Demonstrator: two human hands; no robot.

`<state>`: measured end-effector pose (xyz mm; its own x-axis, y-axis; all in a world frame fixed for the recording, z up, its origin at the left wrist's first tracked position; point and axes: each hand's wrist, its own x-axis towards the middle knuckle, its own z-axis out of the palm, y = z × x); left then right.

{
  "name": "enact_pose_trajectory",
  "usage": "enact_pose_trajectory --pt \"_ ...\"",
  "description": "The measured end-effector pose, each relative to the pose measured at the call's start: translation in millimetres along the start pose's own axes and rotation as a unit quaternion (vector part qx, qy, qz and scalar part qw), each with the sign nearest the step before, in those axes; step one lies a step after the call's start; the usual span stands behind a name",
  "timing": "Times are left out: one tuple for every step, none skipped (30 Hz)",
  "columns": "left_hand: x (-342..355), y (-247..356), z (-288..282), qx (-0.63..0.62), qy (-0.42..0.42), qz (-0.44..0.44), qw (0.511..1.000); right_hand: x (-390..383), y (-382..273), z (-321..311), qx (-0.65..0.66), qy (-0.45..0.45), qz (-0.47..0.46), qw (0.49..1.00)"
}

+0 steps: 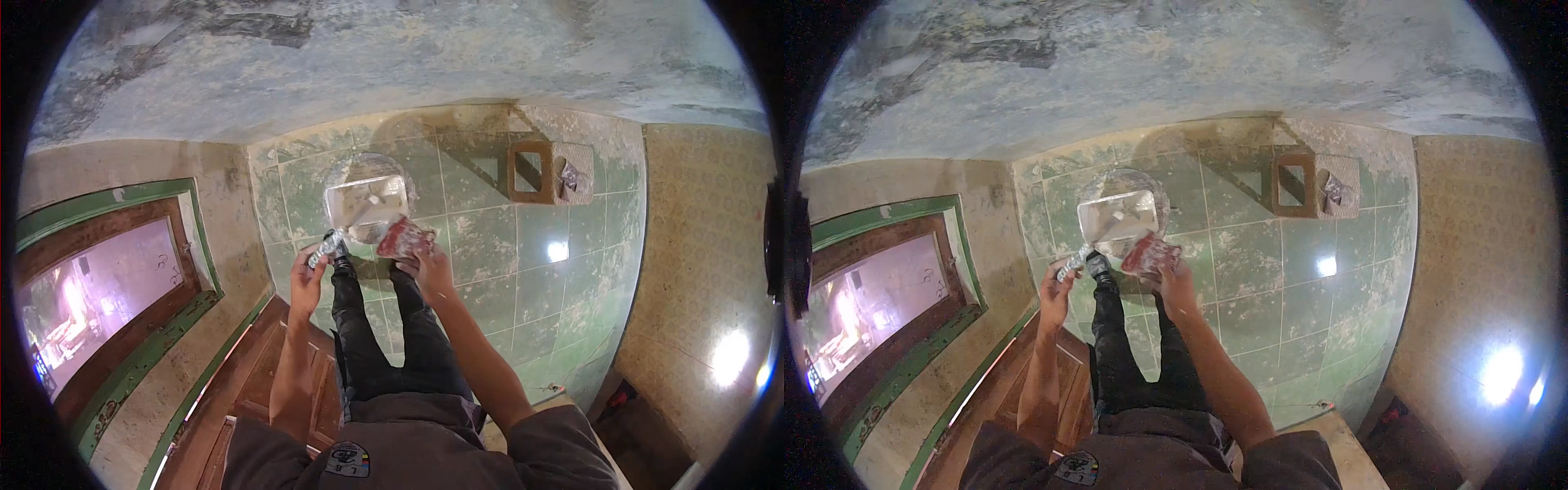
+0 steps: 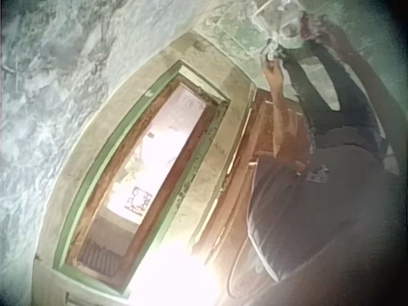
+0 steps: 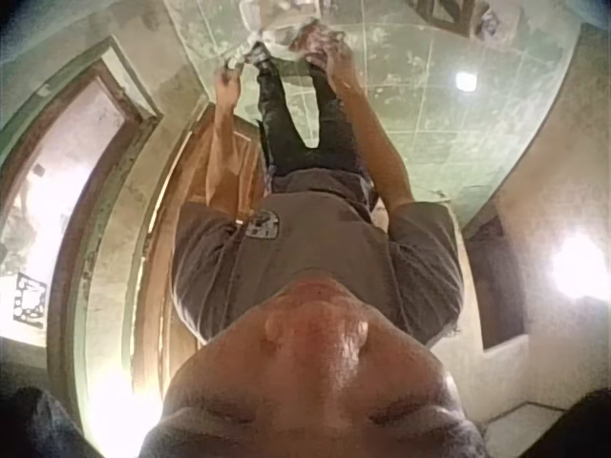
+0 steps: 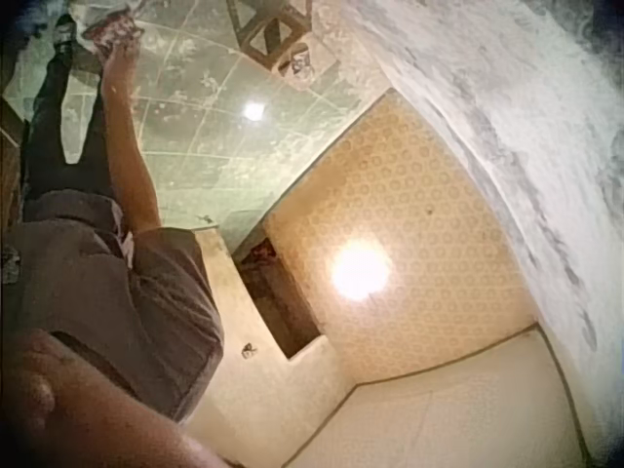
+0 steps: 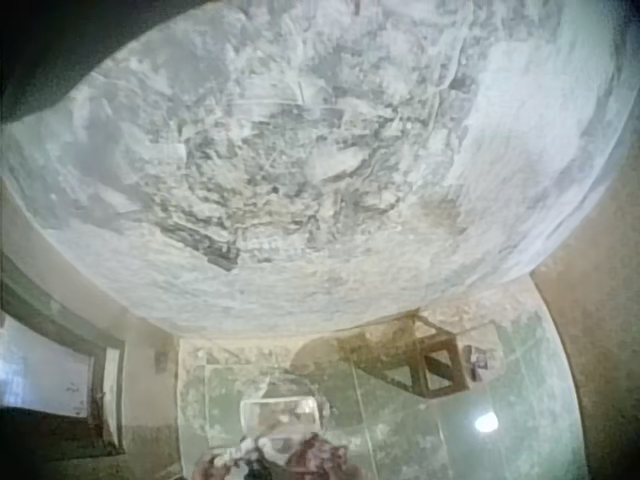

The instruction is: The person scrapes and smooths a wall surface with a putty knife and a scraper, applying plaster from a bucket.

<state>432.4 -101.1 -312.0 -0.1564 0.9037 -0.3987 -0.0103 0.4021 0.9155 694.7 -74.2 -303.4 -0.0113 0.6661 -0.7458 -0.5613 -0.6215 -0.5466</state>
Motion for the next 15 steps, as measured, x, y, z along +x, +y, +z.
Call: enact_pose_trajectory --pt "-6 3 -3 0.024 -0.005 0.035 0.999 6 3 11 0.024 -0.025 0.019 0.999" --pt "-12 5 -9 0.021 -0.015 0.02 0.999 9 6 20 0.023 -0.018 0.033 0.999" --pt "-15 6 -13 0.02 -0.012 0.023 0.999 12 4 25 0.021 -0.022 0.032 0.999" --pt "-18 5 -19 0.058 -0.023 0.052 0.997 16 6 30 0.027 -0.035 0.046 0.998" --pt "-21 6 -25 0.097 -0.034 0.082 0.991 19 7 34 0.033 -0.049 0.06 0.996" --pt "-25 7 -32 0.098 -0.032 0.083 0.991 18 7 36 0.031 -0.054 0.059 0.996" --pt "-27 13 -36 0.096 -0.028 0.088 0.991 17 4 36 0.047 -0.051 0.064 0.996" --pt "-29 20 -42 0.13 -0.023 0.102 0.986 16 0 37 0.063 -0.047 0.069 0.994" --pt "-31 28 -47 0.165 -0.019 0.116 0.979 13 -4 37 0.06 -0.051 0.065 0.995" --pt "-34 35 -51 0.162 -0.014 0.122 0.979 7 -9 40 0.036 -0.059 0.054 0.996" --pt "-37 42 -55 0.151 0.003 0.128 0.98 1 -14 43 0.012 -0.067 0.042 0.997" --pt "-40 48 -58 0.14 0.019 0.135 0.981 -7 -18 46 0.008 -0.073 0.038 0.997" --pt "-44 53 -61 0.138 0.024 0.142 0.98 -18 -25 53 0.015 -0.058 0.032 0.998" --pt "-50 58 -63 0.126 0.038 0.135 0.982 -27 -29 59 0.022 -0.043 0.026 0.998" --pt "-56 63 -65 0.113 0.052 0.129 0.984 -34 -32 62 0.02 -0.05 0.02 0.998"
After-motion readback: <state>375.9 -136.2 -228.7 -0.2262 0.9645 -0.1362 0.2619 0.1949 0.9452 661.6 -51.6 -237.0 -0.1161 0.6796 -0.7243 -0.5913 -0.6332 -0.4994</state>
